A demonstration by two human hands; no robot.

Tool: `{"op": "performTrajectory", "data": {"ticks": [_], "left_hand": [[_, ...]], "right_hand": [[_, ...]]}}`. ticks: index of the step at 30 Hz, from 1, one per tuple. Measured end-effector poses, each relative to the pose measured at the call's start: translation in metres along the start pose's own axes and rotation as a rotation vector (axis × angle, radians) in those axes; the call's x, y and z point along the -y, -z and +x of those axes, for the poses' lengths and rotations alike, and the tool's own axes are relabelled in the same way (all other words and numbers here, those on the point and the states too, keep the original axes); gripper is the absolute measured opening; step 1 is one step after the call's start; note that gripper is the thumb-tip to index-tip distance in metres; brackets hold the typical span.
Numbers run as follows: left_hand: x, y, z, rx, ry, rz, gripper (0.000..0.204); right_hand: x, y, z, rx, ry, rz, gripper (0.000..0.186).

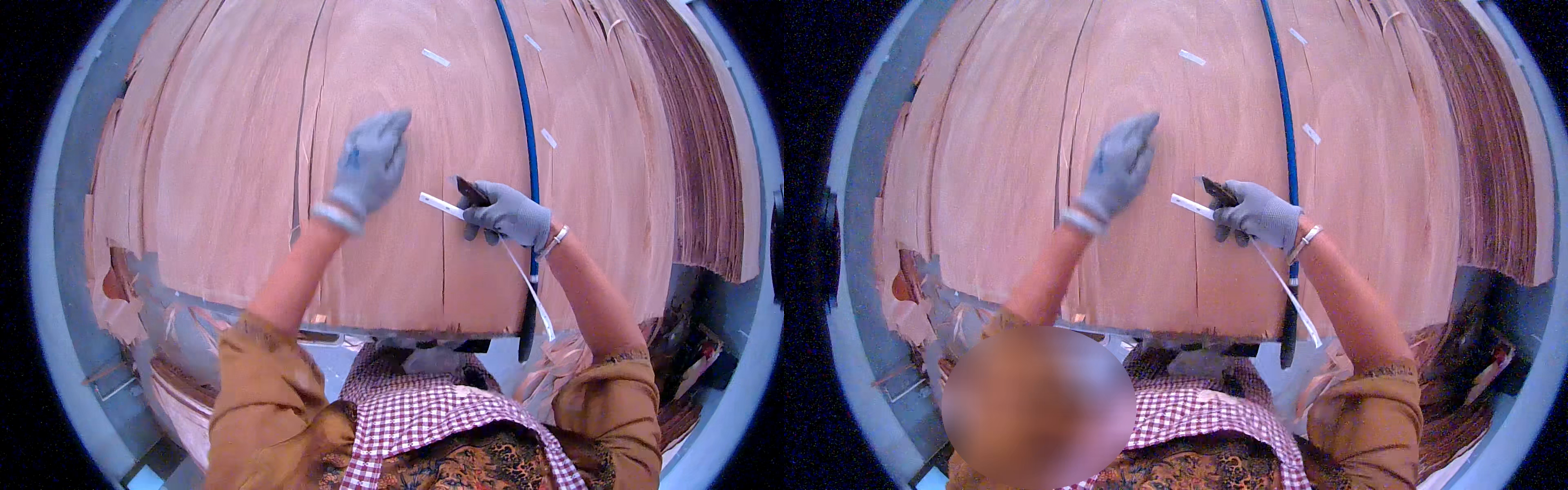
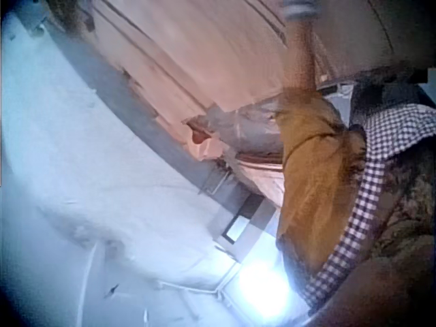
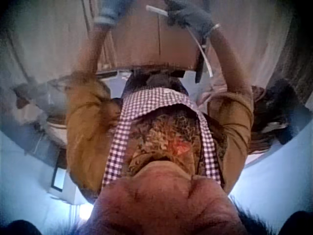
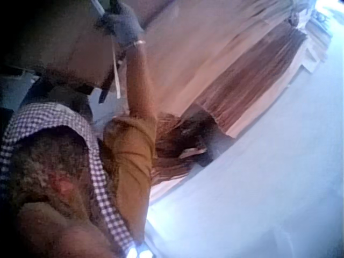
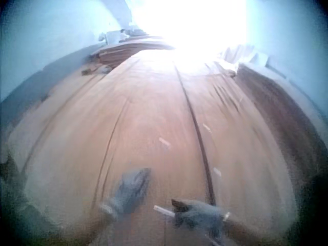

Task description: The person uses a long pole to sort and move thin sheets of wood veneer from a large pile, luego aligns a stack of veneers on a table, trims them with a knife, and secures them with white tape.

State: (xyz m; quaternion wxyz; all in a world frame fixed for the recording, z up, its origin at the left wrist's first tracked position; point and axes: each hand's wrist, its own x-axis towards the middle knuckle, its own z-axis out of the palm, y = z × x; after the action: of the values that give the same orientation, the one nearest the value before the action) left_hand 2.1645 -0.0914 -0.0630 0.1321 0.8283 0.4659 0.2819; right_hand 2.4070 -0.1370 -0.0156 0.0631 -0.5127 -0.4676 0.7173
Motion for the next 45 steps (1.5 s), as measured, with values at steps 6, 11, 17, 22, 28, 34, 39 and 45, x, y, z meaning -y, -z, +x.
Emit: {"op": "performTrajectory", "data": {"ticks": [6, 11, 17, 22, 28, 34, 39, 45], "left_hand": [[-0.093, 0.001, -0.113, 0.010, 0.149, 0.010, 0.042], [-0.129, -0.015, -0.137, 0.039, 0.156, 0.075, 0.049], [-0.139, -0.035, -0.144, 0.069, 0.109, 0.208, 0.054], [-0.135, -0.036, -0.143, 0.119, 0.113, 0.272, 0.055], [-0.142, -0.023, -0.137, 0.138, 0.142, 0.311, 0.052], [-0.127, -0.015, -0.127, 0.056, 0.059, 0.173, 0.041], [-0.034, 0.060, -0.031, 0.363, 0.192, 0.247, 0.037], [0.120, 0.070, 0.009, 0.063, 0.057, 0.535, 0.062]], "right_hand": [[-0.016, -0.022, -0.014, 0.023, -0.028, -0.043, 0.013], [-0.044, -0.032, -0.021, -0.021, 0.027, -0.112, 0.016], [-0.050, -0.033, -0.014, -0.003, 0.076, -0.188, 0.016], [-0.061, -0.041, -0.017, -0.142, 0.167, -0.133, 0.018], [-0.070, -0.059, -0.060, -0.135, 0.116, -0.088, 0.022], [-0.021, -0.044, -0.068, -0.050, 0.243, 0.086, 0.026], [0.056, 0.001, -0.039, -0.225, 0.351, 0.087, 0.025], [0.110, -0.013, 0.046, -0.308, 0.381, 0.014, 0.027]]}}
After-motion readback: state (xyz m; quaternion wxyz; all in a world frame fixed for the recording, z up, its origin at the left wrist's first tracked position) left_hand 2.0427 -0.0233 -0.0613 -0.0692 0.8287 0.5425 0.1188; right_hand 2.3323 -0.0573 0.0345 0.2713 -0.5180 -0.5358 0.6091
